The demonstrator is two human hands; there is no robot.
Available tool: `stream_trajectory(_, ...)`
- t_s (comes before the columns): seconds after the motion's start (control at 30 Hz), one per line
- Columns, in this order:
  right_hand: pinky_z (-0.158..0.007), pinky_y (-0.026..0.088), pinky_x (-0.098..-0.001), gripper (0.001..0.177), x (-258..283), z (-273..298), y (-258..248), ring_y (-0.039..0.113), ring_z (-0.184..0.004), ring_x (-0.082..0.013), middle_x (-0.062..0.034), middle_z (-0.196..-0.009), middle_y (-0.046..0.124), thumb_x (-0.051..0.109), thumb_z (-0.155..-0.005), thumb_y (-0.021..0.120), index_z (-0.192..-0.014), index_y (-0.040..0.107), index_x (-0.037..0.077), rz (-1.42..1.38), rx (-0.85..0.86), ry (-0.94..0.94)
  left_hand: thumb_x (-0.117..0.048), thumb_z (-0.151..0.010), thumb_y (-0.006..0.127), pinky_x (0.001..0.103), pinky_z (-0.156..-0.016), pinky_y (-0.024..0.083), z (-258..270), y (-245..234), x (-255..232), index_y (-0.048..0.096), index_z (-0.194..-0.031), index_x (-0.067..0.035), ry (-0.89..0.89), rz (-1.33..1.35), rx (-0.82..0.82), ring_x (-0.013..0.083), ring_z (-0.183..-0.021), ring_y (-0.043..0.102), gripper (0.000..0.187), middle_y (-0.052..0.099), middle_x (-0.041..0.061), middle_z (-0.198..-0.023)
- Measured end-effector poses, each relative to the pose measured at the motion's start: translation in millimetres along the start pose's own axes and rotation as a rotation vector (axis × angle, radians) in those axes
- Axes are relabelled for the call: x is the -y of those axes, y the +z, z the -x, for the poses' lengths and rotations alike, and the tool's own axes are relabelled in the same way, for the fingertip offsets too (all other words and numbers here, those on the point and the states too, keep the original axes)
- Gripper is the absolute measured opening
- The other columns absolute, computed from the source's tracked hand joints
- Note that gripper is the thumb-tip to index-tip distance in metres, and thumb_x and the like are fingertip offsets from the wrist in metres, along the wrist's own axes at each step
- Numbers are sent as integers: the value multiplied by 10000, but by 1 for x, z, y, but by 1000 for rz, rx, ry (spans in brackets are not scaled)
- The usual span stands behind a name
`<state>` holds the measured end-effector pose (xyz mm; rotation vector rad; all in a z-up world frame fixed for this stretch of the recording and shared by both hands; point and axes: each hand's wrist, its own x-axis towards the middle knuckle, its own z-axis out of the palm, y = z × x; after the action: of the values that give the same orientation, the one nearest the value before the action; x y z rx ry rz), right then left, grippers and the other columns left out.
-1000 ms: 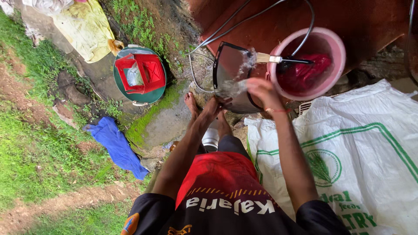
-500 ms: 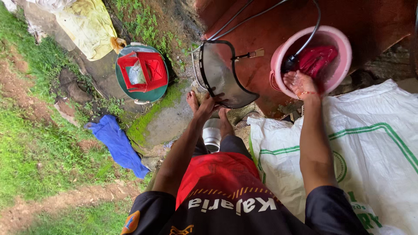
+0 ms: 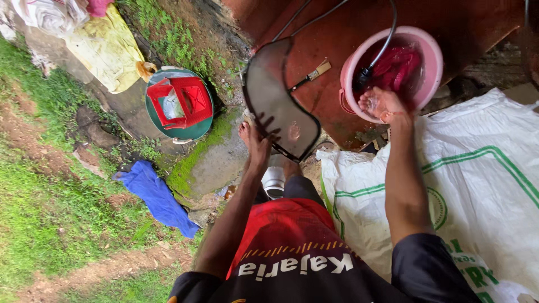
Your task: The person cleans a face shield and a safety helmet by wiping them with a red cloth and rinsing them in a bucket of water.
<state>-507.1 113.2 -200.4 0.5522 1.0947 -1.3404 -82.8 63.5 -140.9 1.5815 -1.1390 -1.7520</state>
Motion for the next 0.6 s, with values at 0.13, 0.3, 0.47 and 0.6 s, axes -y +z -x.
stream_trajectory(0.13, -1003, 602, -424, 314, -49, 70, 64, 722, -1086, -313, -206, -1185, 734, 192, -923, 588, -1098, 684, -50, 313, 578, 73, 91, -894, 404, 455, -1054, 517, -54, 28, 65, 408, -1556, -58, -326, 645, 97, 335, -1347, 555, 679, 512, 131, -1540)
stream_trajectory(0.3, -788, 557, -348, 292, -90, 66, 47, 659, -862, -204, -93, -1021, 715, 247, -1013, 626, -1159, 734, 18, 1153, 522, -558, -65, -1016, 451, 422, -999, 546, -91, 59, 103, 492, -1505, -54, -398, 805, 85, 314, -1356, 541, 491, 543, 159, -1516)
stream_trajectory(0.47, -700, 490, -350, 199, -21, 2, 5, 636, -746, -208, -124, -838, 692, 134, -992, 613, -934, 734, -12, 1304, -337, -622, -91, -1009, 494, 451, -948, 622, -80, 51, 90, 555, -1383, -19, -306, 703, -43, 359, -1197, 656, 386, 637, 200, -1372)
stream_trajectory(0.6, -750, 617, -413, 147, -3, -4, 17, 707, -830, -257, -82, -865, 711, 220, -947, 584, -873, 669, 128, 544, -252, -16, 15, -964, 550, 485, -909, 640, -79, 43, 96, 594, -1276, 75, -230, 555, -93, 391, -1070, 714, 321, 684, 277, -1233)
